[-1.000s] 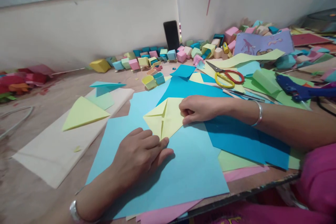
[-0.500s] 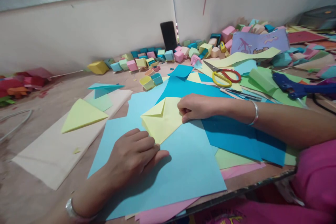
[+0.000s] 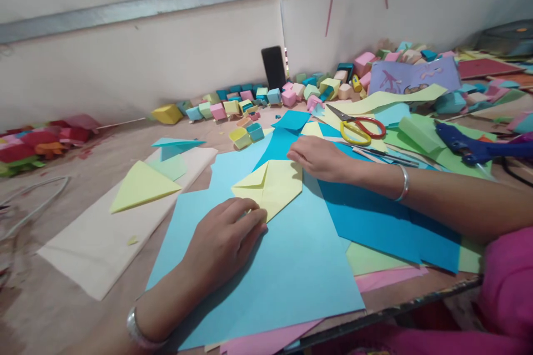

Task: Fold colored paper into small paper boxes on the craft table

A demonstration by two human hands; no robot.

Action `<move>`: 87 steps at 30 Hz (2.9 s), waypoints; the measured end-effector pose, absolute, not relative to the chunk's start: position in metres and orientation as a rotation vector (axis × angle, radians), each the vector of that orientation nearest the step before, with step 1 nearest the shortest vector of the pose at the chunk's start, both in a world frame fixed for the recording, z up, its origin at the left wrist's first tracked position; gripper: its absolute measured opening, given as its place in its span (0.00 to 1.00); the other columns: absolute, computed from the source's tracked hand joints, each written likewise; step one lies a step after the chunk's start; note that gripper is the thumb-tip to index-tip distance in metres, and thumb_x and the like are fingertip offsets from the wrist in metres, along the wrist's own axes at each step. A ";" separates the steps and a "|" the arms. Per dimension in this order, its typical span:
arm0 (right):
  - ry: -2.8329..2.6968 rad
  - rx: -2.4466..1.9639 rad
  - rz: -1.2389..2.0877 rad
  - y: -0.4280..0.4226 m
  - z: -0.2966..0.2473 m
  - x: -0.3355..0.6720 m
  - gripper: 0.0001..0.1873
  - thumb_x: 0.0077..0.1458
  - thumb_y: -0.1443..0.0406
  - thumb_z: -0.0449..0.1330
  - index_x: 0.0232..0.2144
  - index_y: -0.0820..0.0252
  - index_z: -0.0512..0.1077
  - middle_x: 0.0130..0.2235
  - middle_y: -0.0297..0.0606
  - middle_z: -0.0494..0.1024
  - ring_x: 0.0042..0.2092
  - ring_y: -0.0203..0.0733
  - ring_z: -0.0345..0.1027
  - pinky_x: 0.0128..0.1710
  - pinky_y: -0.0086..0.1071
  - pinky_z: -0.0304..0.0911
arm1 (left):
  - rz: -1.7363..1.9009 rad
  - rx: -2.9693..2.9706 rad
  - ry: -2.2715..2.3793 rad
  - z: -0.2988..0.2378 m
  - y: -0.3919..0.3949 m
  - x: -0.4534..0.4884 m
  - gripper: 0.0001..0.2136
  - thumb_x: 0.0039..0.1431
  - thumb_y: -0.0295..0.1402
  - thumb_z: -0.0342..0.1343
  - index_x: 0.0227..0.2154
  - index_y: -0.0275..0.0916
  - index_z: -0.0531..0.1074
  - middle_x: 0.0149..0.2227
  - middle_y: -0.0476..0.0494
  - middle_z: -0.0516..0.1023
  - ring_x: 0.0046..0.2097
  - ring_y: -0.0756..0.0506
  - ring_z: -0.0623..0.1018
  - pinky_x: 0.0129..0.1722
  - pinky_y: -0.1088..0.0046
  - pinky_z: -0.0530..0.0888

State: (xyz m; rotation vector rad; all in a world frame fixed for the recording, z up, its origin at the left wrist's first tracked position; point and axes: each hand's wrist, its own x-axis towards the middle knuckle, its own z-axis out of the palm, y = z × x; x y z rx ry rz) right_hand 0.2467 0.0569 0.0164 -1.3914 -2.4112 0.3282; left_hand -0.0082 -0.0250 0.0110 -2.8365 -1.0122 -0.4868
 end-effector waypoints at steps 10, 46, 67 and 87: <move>-2.115 -1.251 0.784 0.069 0.006 0.251 0.19 0.54 0.76 0.47 0.44 0.63 0.71 0.36 0.39 0.78 0.39 0.38 0.70 0.38 0.30 0.63 | -0.393 -2.745 -1.149 0.012 -0.021 -0.011 0.14 0.61 0.24 0.43 0.44 0.39 0.72 0.46 0.37 0.72 0.46 0.38 0.73 0.41 0.59 0.72; -2.485 -0.390 0.573 0.041 0.004 0.237 0.18 0.59 0.54 0.58 0.25 0.60 0.73 0.28 0.37 0.73 0.34 0.36 0.64 0.36 0.31 0.56 | -0.523 -2.962 -1.316 0.015 -0.027 -0.009 0.05 0.60 0.33 0.53 0.32 0.39 0.71 0.50 0.39 0.76 0.58 0.36 0.69 0.58 0.45 0.64; -2.551 -1.052 0.470 0.035 -0.007 0.228 0.17 0.53 0.56 0.64 0.22 0.61 0.67 0.26 0.33 0.69 0.32 0.36 0.59 0.31 0.30 0.47 | -0.826 -3.055 -1.240 0.010 -0.039 -0.005 0.04 0.59 0.28 0.55 0.30 0.39 0.73 0.49 0.40 0.75 0.55 0.39 0.72 0.56 0.52 0.70; -2.658 -1.227 0.059 0.026 -0.006 0.223 0.24 0.59 0.51 0.57 0.20 0.62 0.68 0.26 0.37 0.69 0.32 0.38 0.56 0.29 0.34 0.40 | -0.652 -3.036 -1.090 0.017 -0.049 -0.002 0.09 0.61 0.28 0.51 0.29 0.36 0.75 0.32 0.42 0.74 0.34 0.46 0.73 0.33 0.67 0.72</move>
